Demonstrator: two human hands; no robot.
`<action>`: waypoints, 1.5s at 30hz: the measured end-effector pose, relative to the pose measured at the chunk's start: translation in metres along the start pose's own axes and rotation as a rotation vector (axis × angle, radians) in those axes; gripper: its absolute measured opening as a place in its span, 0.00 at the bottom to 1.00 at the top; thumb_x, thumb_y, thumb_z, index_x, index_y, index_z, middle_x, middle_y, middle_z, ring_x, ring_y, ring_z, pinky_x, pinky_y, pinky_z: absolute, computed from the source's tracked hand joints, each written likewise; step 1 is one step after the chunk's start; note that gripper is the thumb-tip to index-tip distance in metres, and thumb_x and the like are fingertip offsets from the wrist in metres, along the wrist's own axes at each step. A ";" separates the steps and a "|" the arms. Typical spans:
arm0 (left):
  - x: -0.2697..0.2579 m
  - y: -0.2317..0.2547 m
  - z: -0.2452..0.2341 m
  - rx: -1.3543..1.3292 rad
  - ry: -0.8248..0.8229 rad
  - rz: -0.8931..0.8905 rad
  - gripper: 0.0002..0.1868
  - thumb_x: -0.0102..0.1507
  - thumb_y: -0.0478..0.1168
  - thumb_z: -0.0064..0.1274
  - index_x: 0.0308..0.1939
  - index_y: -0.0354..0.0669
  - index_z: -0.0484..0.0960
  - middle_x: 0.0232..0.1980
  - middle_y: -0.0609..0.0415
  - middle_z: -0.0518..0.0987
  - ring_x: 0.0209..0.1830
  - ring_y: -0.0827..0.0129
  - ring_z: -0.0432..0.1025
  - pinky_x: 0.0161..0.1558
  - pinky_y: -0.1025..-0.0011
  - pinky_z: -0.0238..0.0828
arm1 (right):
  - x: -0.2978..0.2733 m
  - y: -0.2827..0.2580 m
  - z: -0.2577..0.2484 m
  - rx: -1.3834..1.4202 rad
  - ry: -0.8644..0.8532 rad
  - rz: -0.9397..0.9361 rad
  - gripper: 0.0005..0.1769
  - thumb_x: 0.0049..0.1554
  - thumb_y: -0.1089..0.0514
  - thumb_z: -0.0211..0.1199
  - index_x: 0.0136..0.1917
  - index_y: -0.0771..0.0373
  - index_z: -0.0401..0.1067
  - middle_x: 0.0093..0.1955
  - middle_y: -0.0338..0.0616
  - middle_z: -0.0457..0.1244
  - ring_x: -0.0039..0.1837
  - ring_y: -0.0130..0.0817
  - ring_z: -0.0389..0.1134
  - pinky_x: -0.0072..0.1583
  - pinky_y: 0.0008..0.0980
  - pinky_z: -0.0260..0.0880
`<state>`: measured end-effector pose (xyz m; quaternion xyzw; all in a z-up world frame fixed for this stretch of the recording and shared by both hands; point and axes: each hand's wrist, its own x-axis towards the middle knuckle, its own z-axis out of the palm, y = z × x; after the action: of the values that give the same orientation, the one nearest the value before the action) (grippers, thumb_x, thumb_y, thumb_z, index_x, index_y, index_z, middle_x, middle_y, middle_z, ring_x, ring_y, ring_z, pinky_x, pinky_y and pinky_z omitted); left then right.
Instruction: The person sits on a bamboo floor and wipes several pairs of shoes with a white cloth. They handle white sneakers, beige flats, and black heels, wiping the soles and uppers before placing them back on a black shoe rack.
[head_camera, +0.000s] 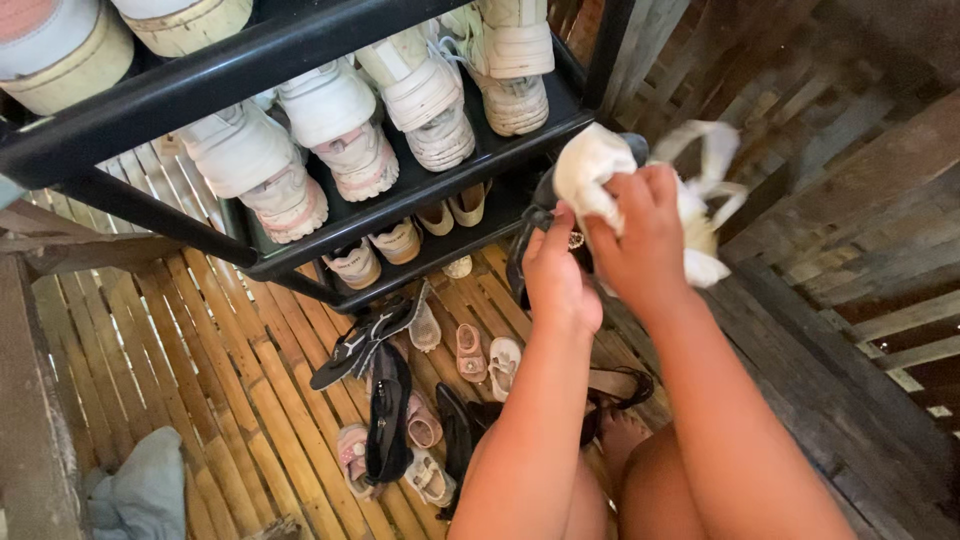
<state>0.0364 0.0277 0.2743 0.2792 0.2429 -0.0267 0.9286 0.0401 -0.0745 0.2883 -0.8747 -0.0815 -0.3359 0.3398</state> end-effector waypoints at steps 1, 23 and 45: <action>-0.002 0.000 -0.001 -0.004 -0.002 0.058 0.12 0.64 0.45 0.57 0.47 0.44 0.81 0.45 0.58 0.84 0.46 0.72 0.77 0.49 0.71 0.68 | -0.002 0.004 -0.001 -0.052 -0.050 -0.052 0.23 0.55 0.62 0.70 0.61 0.64 0.67 0.59 0.58 0.58 0.64 0.51 0.62 0.63 0.46 0.65; -0.009 -0.014 0.013 0.721 -0.039 0.654 0.13 0.68 0.43 0.55 0.41 0.34 0.82 0.35 0.55 0.83 0.35 0.77 0.72 0.42 0.72 0.73 | -0.005 0.019 0.003 0.039 0.170 0.191 0.13 0.66 0.62 0.63 0.62 0.68 0.69 0.57 0.54 0.64 0.59 0.46 0.68 0.59 0.41 0.68; -0.022 0.011 -0.002 1.307 -0.514 0.825 0.09 0.62 0.31 0.56 0.47 0.41 0.80 0.45 0.42 0.83 0.47 0.46 0.77 0.49 0.59 0.74 | 0.024 0.027 -0.027 -0.135 0.082 0.327 0.11 0.60 0.59 0.70 0.57 0.56 0.81 0.48 0.50 0.65 0.51 0.52 0.69 0.54 0.45 0.69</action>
<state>0.0182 0.0357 0.2886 0.8169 -0.1651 0.1179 0.5400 0.0539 -0.1144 0.3040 -0.8826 0.0983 -0.3163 0.3335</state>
